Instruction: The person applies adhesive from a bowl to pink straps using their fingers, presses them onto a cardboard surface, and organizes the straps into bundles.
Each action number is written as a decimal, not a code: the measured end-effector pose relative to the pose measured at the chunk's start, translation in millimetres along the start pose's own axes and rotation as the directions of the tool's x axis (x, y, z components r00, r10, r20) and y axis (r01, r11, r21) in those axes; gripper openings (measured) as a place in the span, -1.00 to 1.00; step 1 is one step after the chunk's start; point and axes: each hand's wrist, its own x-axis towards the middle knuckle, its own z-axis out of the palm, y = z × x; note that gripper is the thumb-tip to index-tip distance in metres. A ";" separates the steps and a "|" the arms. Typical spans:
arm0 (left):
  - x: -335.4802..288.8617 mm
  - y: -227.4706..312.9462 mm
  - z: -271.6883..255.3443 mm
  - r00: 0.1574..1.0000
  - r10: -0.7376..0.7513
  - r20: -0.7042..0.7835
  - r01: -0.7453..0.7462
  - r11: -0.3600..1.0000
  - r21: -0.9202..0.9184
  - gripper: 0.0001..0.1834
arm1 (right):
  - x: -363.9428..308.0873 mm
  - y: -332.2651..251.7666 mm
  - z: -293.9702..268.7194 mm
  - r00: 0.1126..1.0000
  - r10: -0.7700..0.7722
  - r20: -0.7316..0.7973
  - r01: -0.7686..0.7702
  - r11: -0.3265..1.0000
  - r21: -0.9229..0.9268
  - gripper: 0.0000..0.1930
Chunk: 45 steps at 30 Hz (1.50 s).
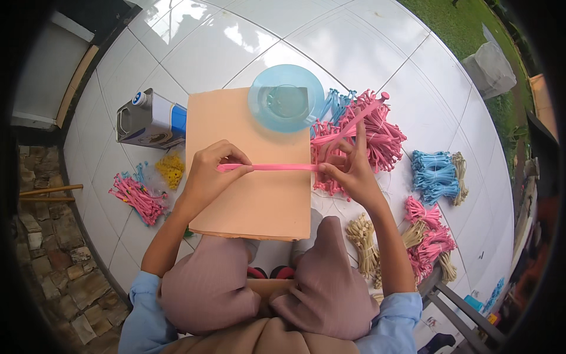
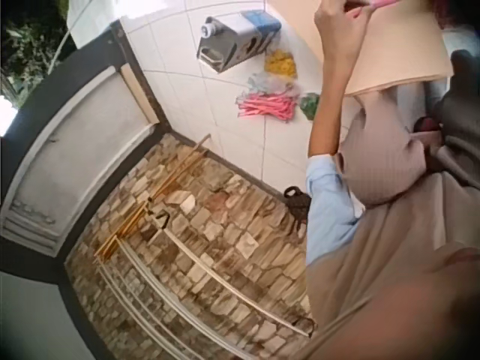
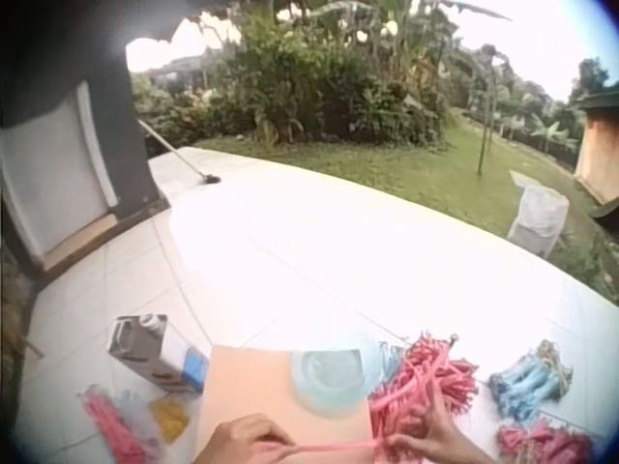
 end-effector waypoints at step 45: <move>27.1 -19.5 -6.5 0.945 0.152 0.291 -0.225 0.945 0.236 -0.60 | 36.7 19.5 -1.7 0.996 0.085 0.032 -0.085 0.996 0.026 0.09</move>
